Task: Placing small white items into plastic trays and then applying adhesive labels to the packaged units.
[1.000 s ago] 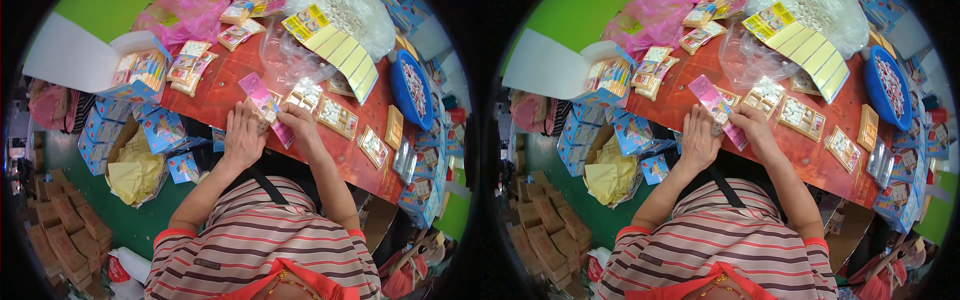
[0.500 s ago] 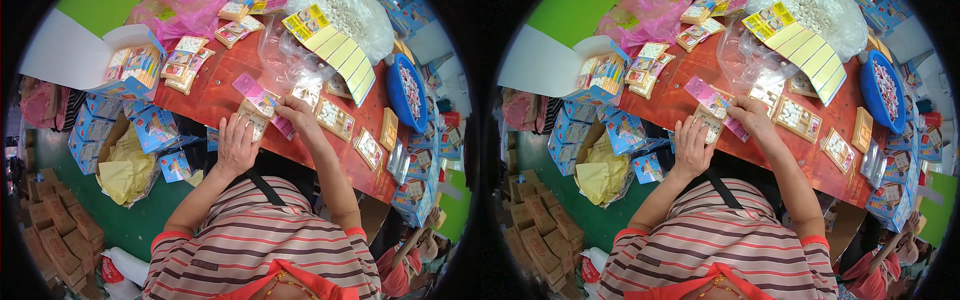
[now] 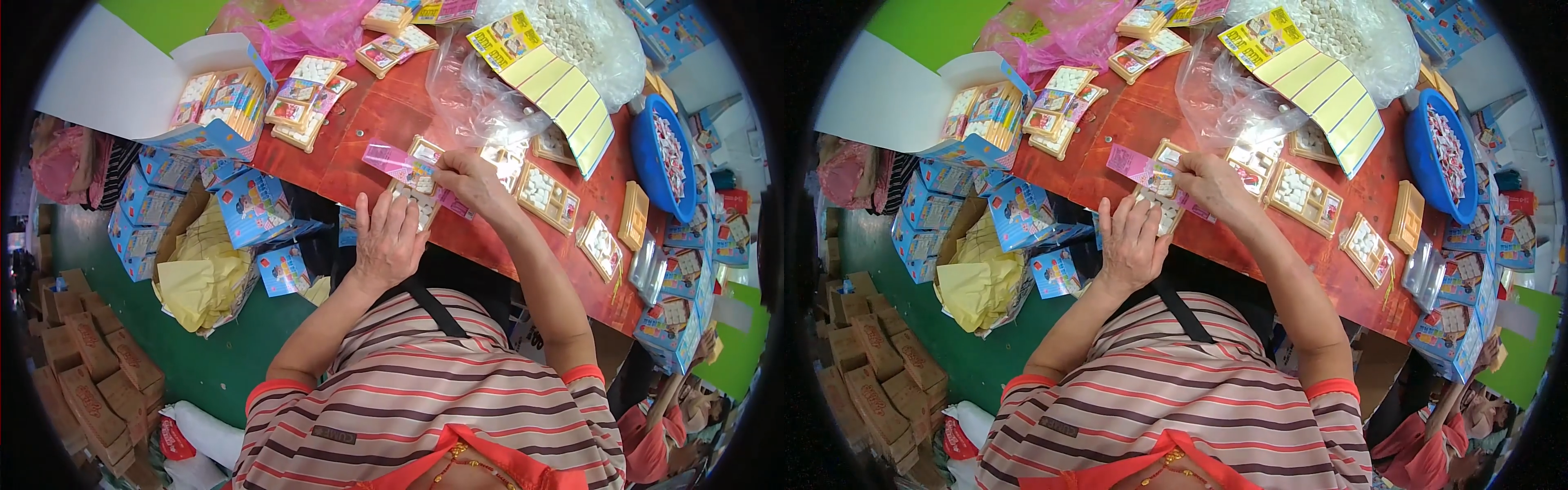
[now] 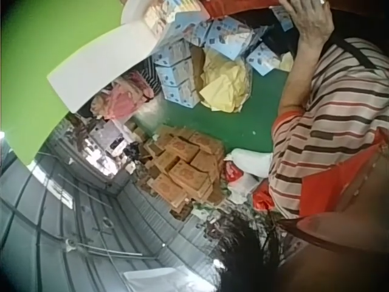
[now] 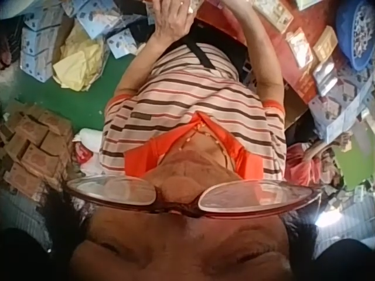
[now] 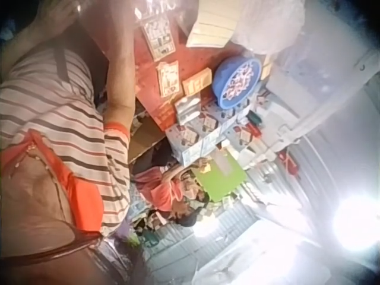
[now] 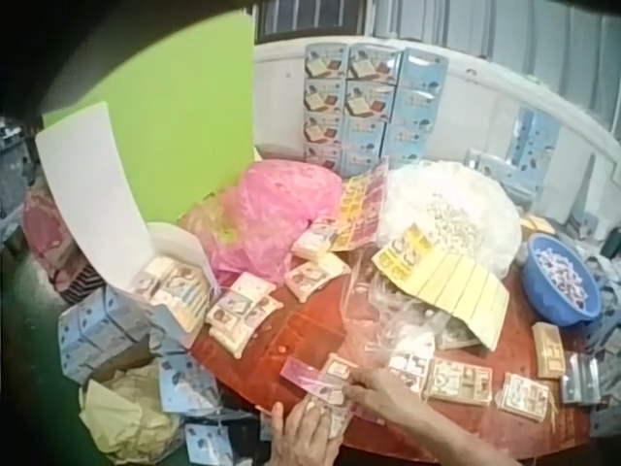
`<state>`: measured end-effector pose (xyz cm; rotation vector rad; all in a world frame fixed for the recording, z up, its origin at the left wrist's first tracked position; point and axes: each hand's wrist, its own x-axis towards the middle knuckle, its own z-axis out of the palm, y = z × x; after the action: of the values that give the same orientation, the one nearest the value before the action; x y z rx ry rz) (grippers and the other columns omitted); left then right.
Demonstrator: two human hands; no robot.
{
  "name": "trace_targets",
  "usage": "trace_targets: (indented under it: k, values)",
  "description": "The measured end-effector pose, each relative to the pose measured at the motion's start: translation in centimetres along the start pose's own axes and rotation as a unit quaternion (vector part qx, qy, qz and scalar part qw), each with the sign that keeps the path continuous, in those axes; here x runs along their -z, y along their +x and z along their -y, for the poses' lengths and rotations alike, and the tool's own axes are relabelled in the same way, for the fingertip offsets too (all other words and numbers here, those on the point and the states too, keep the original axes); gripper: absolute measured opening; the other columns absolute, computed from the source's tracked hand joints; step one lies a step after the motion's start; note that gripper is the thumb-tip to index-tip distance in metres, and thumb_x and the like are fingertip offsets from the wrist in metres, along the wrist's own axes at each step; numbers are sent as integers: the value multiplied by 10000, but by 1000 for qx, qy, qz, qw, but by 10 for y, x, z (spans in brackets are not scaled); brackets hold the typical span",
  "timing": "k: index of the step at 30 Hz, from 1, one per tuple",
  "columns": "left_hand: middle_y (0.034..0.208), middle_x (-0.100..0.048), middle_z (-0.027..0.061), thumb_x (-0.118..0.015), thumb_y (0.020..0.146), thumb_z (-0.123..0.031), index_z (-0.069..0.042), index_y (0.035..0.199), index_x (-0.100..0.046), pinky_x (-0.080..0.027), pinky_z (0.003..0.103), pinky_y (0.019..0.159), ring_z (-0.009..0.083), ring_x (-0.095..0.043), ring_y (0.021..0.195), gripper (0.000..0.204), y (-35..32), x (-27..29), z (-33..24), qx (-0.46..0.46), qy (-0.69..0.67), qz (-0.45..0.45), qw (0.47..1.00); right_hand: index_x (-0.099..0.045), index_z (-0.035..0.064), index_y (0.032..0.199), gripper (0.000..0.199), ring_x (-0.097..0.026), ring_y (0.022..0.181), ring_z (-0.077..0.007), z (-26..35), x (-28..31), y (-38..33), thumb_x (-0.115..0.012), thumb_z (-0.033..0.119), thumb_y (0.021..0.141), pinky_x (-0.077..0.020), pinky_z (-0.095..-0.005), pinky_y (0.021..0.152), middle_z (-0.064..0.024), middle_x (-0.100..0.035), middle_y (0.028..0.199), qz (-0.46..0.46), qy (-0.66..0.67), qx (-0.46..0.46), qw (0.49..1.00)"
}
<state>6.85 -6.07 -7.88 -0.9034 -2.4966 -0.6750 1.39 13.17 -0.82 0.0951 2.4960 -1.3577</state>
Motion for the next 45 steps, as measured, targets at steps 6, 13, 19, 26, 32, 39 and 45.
trace_targets:
  k: [6,13,19,26,32,39,45]
  values:
    - [1208,-540,168,-701,798,-259,31,1165,-614,-180,601,1132,357,-453,1241,477,1,1,0,-10,4,-5,1000,-665,-16,949,243,-615,762,-219,-3,-4,5,-619,206,861,-478,-348,719,-148,-637,789,0,-83,-8,996]
    - [1229,-531,165,-700,789,-271,21,1149,-626,-160,617,1131,345,-447,1255,470,2,4,-1,-8,13,1,1000,-673,-19,977,263,-653,863,-366,1,-6,7,-604,205,857,-491,-421,770,-225,-669,896,-9,-154,26,988]
    - [1368,-484,202,-692,789,-269,23,1099,-629,-141,619,1135,366,-384,1346,431,10,10,2,-18,3,17,1000,-671,-38,962,256,-656,865,-412,0,-14,7,-580,185,874,-504,-470,781,-249,-666,928,-28,-205,50,977]
    - [1430,-457,258,-673,788,-228,-2,900,-589,-183,639,1124,431,-359,1385,265,24,11,13,-48,-68,55,995,-610,-41,855,189,-661,829,-417,10,-25,1,-532,129,886,-520,-495,773,-238,-639,882,-71,-344,85,933]
    - [1404,-481,269,-668,785,-213,-27,871,-573,-189,639,1120,441,-398,1353,227,27,13,11,-53,-62,73,994,-609,-33,855,173,-659,821,-390,4,-27,-2,-548,127,880,-528,-462,704,-213,-634,853,-112,-393,141,902]
    - [1453,-453,235,-663,801,-227,6,953,-580,-184,654,1116,412,-375,1387,290,24,13,12,-53,-50,88,993,-606,-12,966,171,-638,827,-368,6,-36,-24,-603,136,879,-498,-468,746,-201,-616,923,-223,-319,113,914]
    - [1440,-461,238,-685,798,-243,13,961,-590,-177,658,1116,411,-380,1380,318,18,19,10,-33,-46,82,995,-627,55,1119,262,-603,944,-319,2,-18,-27,-622,161,880,-443,-443,847,-122,-615,1003,-219,-358,175,891]
